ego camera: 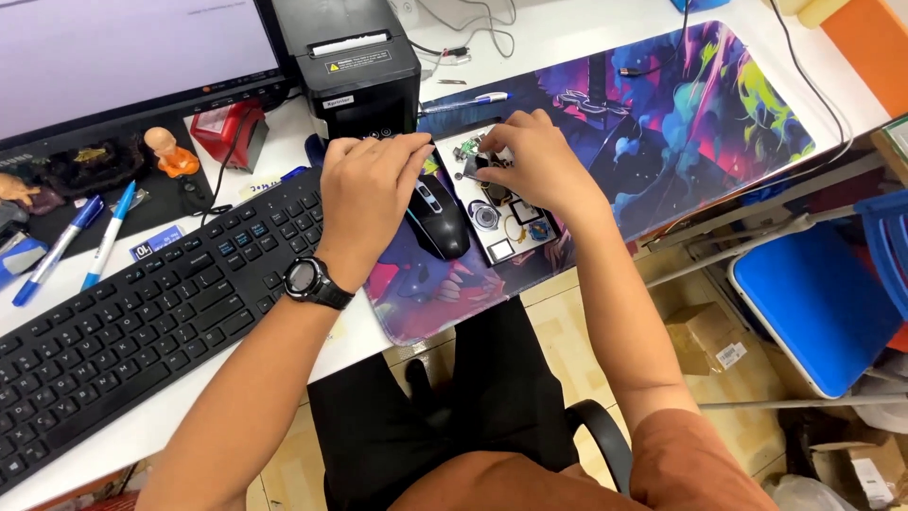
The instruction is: Repairing a small electronic device by connecting internal ribbon cables and applying adhesive bands to secure components.
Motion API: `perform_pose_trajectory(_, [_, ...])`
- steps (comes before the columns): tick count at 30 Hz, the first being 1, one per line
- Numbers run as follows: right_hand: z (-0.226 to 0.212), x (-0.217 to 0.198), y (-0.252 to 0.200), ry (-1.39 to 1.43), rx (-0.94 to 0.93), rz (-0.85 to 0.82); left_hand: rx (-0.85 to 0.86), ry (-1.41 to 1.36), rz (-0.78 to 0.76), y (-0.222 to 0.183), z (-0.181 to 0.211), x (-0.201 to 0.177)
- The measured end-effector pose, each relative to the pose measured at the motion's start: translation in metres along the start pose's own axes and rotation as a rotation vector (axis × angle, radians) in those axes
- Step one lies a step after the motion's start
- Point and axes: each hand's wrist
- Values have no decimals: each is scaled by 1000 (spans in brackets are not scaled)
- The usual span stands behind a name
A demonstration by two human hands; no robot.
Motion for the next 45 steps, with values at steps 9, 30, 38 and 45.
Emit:
perform_pose_trajectory(9, [0,4,4,223,121,36,27,3,15,0,-4,1])
perform_pose_trajectory(30, [-31,1,-25,879,82,93,2,-339,-170,-2,14,-3])
perform_pose_trajectory(38, [-33,-3,-24,852,61,163,-33,-406,-161,-2,12,-1])
perform_pose_trajectory(45, [-1,-11,-29,142,-20,236,-97,-352,-94,-3,4,-1])
Point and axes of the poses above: each hand's wrist, its own y-axis towards the middle knuckle, its own x-axis out of the palm, z = x × y, and after that the axes turned 14 degrees about y, right-handed
